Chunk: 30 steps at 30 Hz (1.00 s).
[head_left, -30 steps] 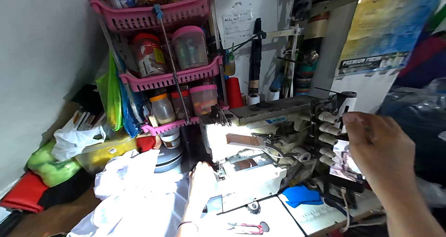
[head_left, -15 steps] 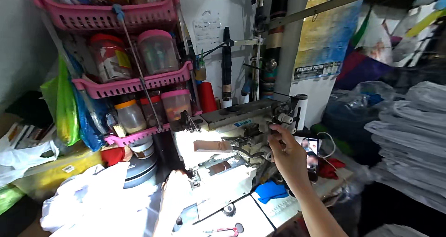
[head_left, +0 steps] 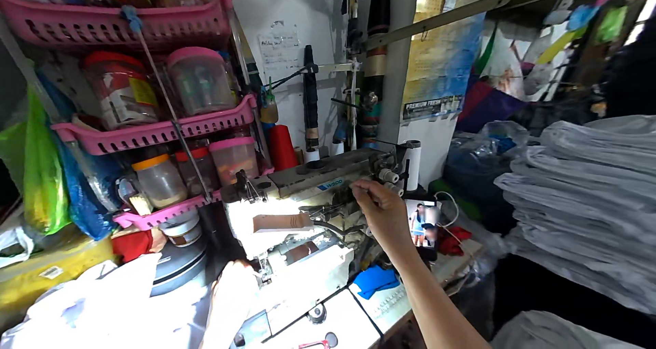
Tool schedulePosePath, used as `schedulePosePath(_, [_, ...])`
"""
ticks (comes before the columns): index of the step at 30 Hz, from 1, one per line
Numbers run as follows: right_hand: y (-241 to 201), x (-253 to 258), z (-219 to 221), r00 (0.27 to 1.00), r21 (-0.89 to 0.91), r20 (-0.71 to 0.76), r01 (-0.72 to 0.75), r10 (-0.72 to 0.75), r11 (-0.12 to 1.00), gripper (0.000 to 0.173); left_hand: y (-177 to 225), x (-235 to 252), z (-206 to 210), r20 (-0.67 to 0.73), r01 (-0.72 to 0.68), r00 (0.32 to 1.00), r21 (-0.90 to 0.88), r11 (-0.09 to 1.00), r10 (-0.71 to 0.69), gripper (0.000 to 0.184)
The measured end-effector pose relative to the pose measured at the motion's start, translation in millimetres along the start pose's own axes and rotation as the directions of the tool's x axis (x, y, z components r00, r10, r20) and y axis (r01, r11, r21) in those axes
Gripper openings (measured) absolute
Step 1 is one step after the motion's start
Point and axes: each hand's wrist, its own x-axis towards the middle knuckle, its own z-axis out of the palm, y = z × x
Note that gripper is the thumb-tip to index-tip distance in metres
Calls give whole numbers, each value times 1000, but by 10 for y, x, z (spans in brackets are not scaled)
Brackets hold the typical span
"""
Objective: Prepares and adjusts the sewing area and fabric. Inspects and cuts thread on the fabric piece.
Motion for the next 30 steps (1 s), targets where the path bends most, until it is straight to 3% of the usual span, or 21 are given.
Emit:
schedulePosePath(3, [-40, 27, -62, 998, -75, 56, 23, -19, 997, 18, 93, -46, -69, 23, 49, 999, 0, 999, -49, 39])
schedulePosePath(8, [-129, 275, -376, 962, -233, 271, 110, -44, 966, 24, 107, -52, -85, 26, 42, 999, -5, 999, -42, 40])
schedulePosePath(10, [-215, 471, -549, 968, -247, 252, 74, -10, 966, 27, 1, -1, -3, -9, 8, 1000, 2, 1000, -8, 40])
schedulePosePath(13, [-325, 827, -722, 991, -283, 133, 26, 13, 959, 31, 155, -74, -139, 62, 69, 996, -4, 998, -69, 40])
schedulePosePath(15, [-361, 1091, -745, 984, -379, 162, -14, 81, 925, 33, 151, -73, -110, 23, 76, 997, -30, 997, -76, 39])
schedulePosePath(19, [-346, 1545, -667, 890, -555, 350, -56, 294, 830, 37, 141, -77, -85, 2, 80, 997, -50, 996, -80, 38])
schedulePosePath(22, [-369, 1664, -602, 863, -480, 371, -138, 343, 866, 32, 205, -112, -156, 45, 78, 996, -13, 997, -78, 39])
schedulePosePath(25, [-454, 1672, -585, 854, -267, 361, -291, 375, 919, 32, 290, -169, -228, 64, 94, 994, -15, 996, -92, 38])
schedulePosePath(30, [-511, 1727, -531, 910, -138, 286, -272, 301, 952, 31, 152, -74, -107, 34, 71, 997, -6, 997, -71, 38])
